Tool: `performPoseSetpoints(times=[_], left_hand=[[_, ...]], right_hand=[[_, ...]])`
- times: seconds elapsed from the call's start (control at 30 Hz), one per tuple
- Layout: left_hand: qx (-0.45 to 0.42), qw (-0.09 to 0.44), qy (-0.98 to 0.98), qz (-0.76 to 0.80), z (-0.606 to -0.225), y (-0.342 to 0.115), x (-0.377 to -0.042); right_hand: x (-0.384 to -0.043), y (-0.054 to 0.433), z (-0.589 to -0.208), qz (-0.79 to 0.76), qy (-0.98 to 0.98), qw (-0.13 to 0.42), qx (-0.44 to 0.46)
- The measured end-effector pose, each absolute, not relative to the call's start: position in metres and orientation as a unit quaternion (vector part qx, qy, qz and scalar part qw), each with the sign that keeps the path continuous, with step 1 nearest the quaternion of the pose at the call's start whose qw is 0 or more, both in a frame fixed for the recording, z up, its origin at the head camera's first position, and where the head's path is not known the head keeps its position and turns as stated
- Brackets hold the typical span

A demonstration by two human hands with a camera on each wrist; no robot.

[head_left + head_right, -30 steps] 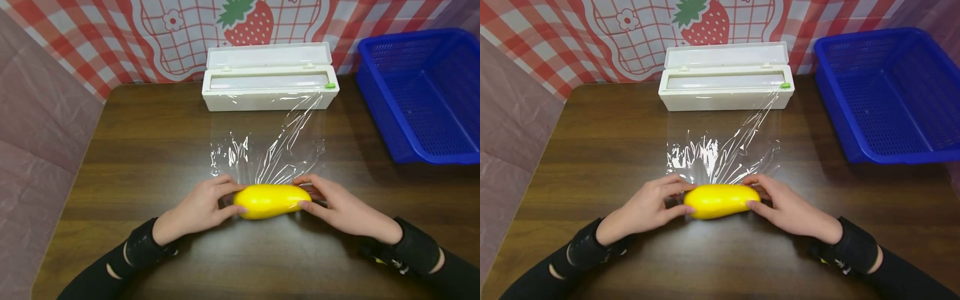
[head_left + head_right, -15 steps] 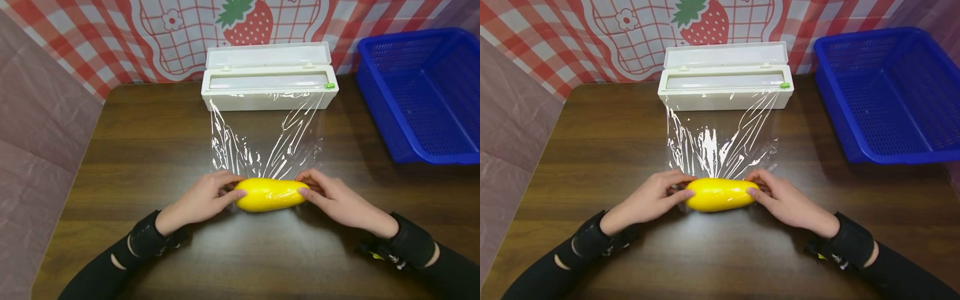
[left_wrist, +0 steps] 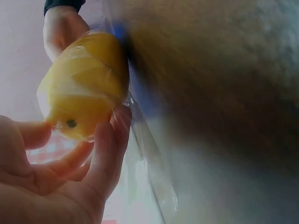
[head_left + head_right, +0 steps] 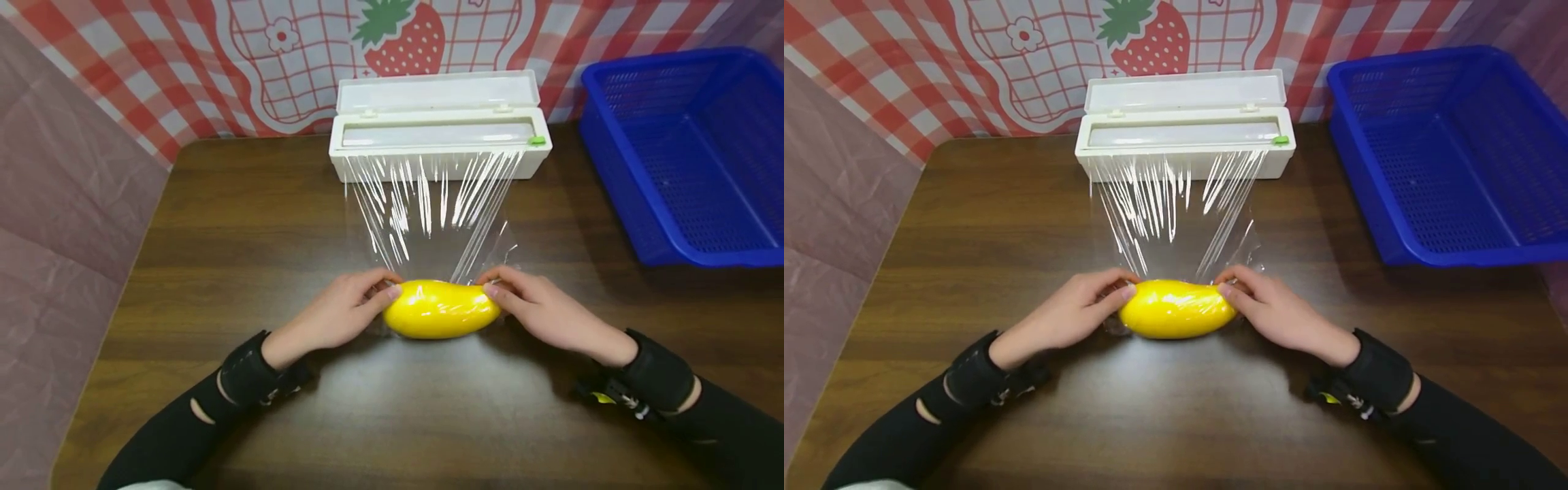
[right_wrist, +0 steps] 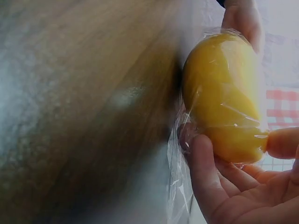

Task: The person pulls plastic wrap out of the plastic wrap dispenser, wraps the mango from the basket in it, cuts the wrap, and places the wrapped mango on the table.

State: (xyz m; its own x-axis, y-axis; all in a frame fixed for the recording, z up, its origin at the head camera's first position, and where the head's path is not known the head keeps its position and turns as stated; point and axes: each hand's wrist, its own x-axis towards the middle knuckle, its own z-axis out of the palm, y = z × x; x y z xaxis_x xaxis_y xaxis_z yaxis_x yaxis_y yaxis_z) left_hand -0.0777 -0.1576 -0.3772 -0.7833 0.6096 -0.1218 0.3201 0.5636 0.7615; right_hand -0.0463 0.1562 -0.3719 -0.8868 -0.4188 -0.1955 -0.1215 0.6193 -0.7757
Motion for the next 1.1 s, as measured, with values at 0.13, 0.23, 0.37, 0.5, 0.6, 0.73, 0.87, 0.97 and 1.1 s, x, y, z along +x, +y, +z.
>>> performPoseSetpoints(times=[0.13, 0.23, 0.37, 0.5, 0.6, 0.73, 0.87, 0.97, 1.1], left_hand=[[0.263, 0.194, 0.858, 0.395, -0.376, -0.157, -0.080], [0.261, 0.192, 0.857, 0.400, -0.374, -0.156, -0.081], [0.249, 0.198, 0.858, 0.404, -0.373, -0.156, -0.081], [0.228, 0.203, 0.855, 0.419, -0.375, -0.154, -0.083], [0.224, 0.194, 0.858, 0.419, -0.378, -0.153, -0.086], [0.225, 0.182, 0.870, 0.398, -0.380, -0.152, -0.090], [0.230, 0.150, 0.893, 0.357, -0.381, -0.152, -0.094], [0.241, 0.102, 0.911, 0.320, -0.378, -0.154, -0.097], [0.272, 0.039, 0.919, 0.284, -0.370, -0.159, -0.098]], right_hand=[[-0.048, 0.156, -0.369, -0.423, 0.874, 0.193, -0.142], [-0.049, 0.156, -0.368, -0.432, 0.869, 0.199, -0.136], [-0.051, 0.155, -0.369, -0.437, 0.866, 0.207, -0.131], [-0.056, 0.154, -0.374, -0.444, 0.860, 0.222, -0.120], [-0.062, 0.154, -0.378, -0.454, 0.852, 0.237, -0.112], [-0.067, 0.153, -0.380, -0.437, 0.863, 0.225, -0.116], [-0.068, 0.150, -0.379, -0.375, 0.901, 0.163, -0.144], [-0.067, 0.148, -0.377, -0.319, 0.927, 0.106, -0.167], [-0.063, 0.150, -0.372, -0.260, 0.947, 0.048, -0.181]])
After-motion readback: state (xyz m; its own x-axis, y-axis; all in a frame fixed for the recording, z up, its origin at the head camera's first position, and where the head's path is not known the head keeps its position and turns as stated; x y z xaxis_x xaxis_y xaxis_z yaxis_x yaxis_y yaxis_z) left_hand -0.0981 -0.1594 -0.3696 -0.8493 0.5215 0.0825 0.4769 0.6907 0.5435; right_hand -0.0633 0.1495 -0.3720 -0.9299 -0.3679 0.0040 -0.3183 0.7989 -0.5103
